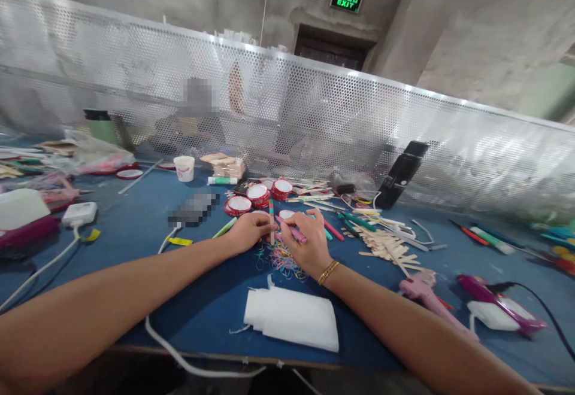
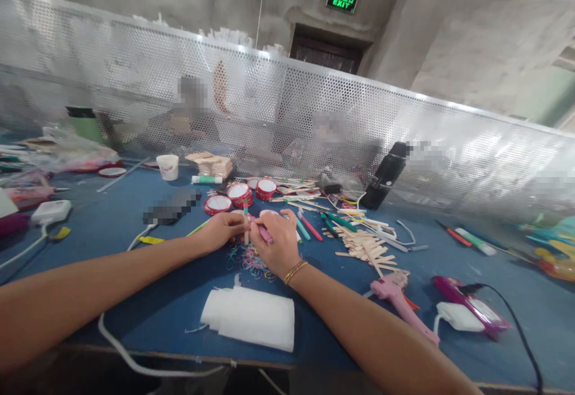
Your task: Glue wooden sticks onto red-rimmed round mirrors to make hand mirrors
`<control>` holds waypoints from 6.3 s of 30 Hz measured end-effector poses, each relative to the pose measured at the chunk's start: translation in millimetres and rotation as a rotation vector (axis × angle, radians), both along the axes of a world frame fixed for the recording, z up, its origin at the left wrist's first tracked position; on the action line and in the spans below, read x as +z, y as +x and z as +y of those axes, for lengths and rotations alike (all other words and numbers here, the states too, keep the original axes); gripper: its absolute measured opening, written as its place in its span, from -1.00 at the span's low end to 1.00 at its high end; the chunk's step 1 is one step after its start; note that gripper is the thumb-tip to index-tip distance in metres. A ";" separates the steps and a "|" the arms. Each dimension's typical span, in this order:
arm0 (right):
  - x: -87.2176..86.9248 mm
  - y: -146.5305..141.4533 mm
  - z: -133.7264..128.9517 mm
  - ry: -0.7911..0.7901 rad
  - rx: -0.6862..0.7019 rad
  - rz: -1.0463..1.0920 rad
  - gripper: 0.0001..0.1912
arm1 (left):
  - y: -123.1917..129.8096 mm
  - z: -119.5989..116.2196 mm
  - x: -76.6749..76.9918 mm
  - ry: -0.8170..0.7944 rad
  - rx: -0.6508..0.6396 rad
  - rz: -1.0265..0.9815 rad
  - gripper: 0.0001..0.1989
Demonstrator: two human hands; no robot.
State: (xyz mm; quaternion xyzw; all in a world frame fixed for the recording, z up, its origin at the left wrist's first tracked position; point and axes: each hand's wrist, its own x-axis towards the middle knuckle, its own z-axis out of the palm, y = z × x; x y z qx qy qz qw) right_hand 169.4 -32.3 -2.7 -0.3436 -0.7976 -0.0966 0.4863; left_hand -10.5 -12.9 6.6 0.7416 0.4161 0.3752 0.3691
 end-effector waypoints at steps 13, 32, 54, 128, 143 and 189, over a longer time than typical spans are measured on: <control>-0.8 -0.1 -0.4 -0.005 0.049 -0.028 -0.89 | 0.7 0.6 -2.5 -0.015 -0.012 -0.025 -0.68; -0.3 0.5 1.7 -0.008 0.057 -0.014 -0.88 | -1.2 2.3 -4.4 -0.001 0.004 0.036 -0.64; -0.7 0.2 0.7 -0.022 0.039 -0.024 -0.87 | -0.2 2.0 -4.0 -0.014 -0.016 0.021 -0.65; 1.6 -0.1 -0.9 0.011 0.026 -0.013 -0.88 | -1.3 5.1 -6.5 -0.014 0.002 0.000 -0.62; 2.4 0.3 -0.9 0.017 -0.008 0.014 -0.89 | -1.9 4.7 -5.9 -0.004 -0.015 0.018 -0.62; 1.5 0.4 -2.0 0.006 0.000 -0.024 -0.86 | -1.1 4.3 -5.9 -0.004 -0.007 0.008 -0.63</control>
